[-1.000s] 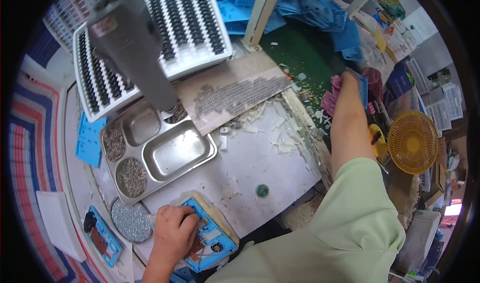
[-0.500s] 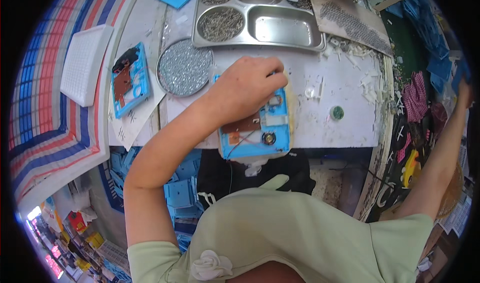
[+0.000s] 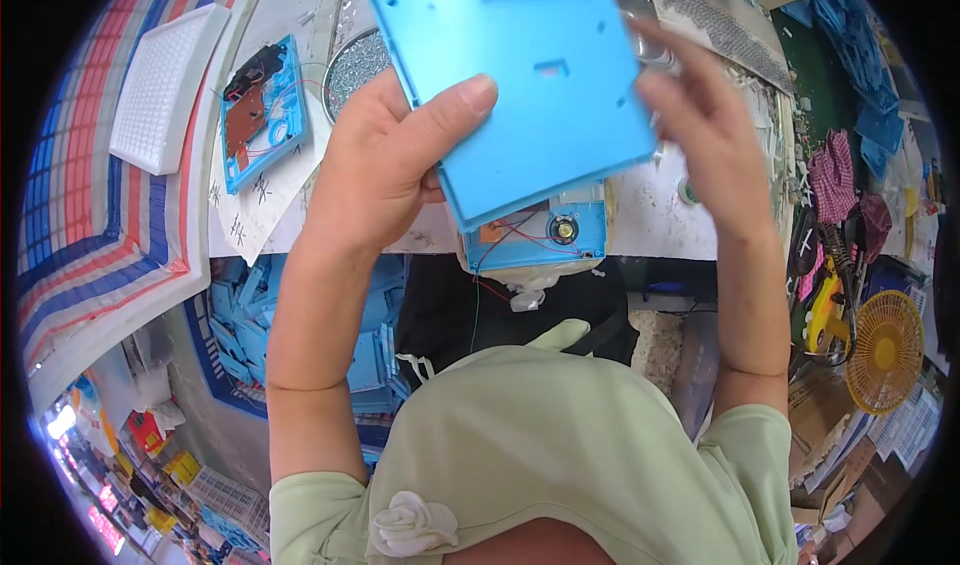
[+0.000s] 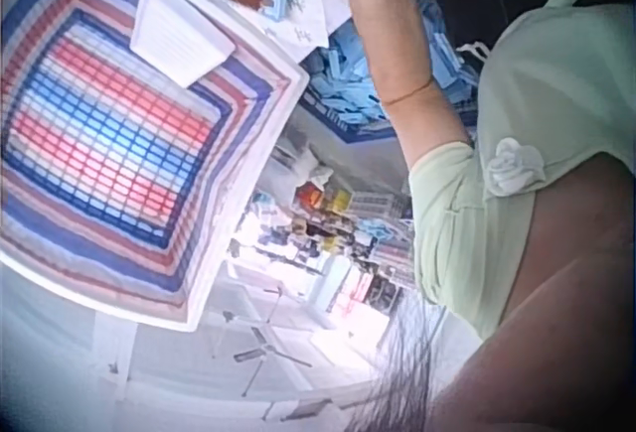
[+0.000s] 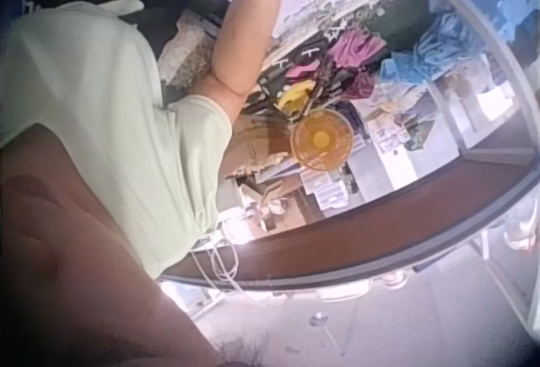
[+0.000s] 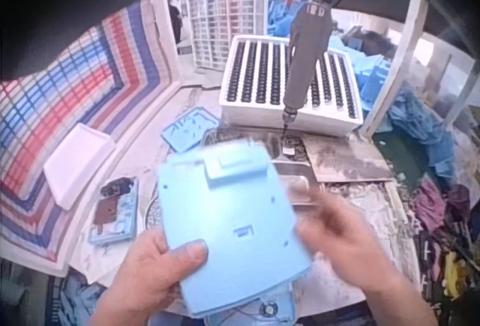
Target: The recorder assembles electronic components by soldering wires and screwing parts together into a blue plastic housing.
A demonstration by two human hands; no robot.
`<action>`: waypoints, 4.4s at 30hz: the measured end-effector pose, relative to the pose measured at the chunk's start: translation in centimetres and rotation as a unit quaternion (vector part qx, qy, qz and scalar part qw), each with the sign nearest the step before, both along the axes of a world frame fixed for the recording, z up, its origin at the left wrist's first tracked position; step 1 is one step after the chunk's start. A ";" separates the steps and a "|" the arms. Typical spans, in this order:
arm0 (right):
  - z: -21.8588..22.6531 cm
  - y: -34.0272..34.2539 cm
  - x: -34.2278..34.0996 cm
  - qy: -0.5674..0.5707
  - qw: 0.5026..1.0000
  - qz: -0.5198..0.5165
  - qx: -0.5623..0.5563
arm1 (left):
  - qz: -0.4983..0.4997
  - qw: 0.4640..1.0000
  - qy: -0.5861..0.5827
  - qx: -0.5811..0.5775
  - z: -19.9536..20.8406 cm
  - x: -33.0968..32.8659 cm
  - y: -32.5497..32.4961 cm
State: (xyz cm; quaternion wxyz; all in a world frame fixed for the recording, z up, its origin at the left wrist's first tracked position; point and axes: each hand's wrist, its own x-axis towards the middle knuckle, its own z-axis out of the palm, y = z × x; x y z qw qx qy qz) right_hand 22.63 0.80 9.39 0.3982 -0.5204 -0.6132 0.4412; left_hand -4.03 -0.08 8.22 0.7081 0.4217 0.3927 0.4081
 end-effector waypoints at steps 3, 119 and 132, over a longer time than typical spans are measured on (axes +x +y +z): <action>-1.2 -3.5 -1.6 0.029 0.998 0.003 -0.053 | 0.026 0.997 0.069 -0.008 -0.7 -0.3 -1.3; -7.3 12.4 -14.9 -0.431 0.734 0.320 0.415 | 0.035 0.613 0.696 0.373 -7.1 -7.8 5.7; -3.3 12.2 -14.0 -0.307 0.880 0.259 0.255 | -0.006 0.604 0.696 0.389 -7.7 -7.2 5.4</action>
